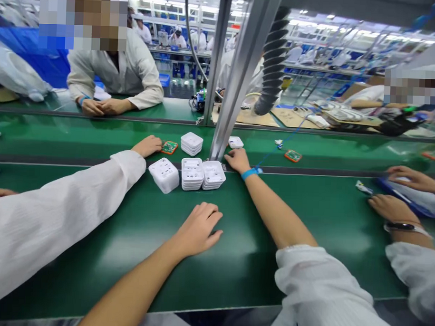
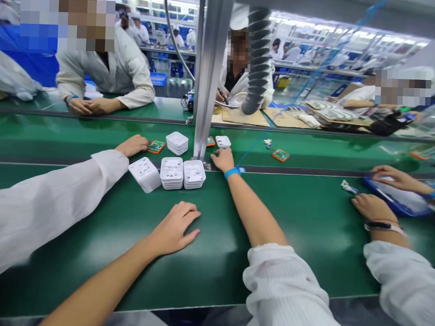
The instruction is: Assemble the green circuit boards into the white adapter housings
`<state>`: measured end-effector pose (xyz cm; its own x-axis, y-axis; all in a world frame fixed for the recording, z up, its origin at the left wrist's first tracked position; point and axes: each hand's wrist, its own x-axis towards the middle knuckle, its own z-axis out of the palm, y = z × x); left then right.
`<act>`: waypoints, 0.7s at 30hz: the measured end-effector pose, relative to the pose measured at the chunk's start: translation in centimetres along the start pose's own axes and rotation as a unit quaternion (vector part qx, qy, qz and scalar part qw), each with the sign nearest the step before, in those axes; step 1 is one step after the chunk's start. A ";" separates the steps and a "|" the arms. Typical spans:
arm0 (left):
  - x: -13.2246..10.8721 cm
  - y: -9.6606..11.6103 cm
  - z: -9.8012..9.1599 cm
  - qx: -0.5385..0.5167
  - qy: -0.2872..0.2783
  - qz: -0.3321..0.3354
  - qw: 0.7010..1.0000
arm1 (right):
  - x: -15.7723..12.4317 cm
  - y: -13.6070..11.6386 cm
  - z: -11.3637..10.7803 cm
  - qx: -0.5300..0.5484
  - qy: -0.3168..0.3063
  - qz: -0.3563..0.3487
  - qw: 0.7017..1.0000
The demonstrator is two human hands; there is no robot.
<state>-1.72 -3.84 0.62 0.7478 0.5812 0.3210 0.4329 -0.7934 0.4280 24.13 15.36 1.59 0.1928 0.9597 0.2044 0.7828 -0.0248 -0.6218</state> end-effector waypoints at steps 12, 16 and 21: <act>0.5 -0.6 0.4 -0.046 -0.028 -0.024 0.998 | -1.1 11.4 -9.6 -0.181 0.142 0.043 0.972; 0.6 -0.5 0.2 -0.067 -0.025 -0.047 0.996 | -0.4 14.4 -13.2 -0.183 0.117 0.117 0.969; 0.7 -0.4 0.0 -0.071 -0.019 -0.054 0.996 | 0.6 14.4 -12.4 -0.165 0.080 0.130 0.974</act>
<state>-1.43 -3.10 0.66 0.7200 0.6525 0.2364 0.4378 -0.6913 0.5748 42.86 12.13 2.09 0.4794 0.8535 0.2043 0.8373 -0.3752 -0.3977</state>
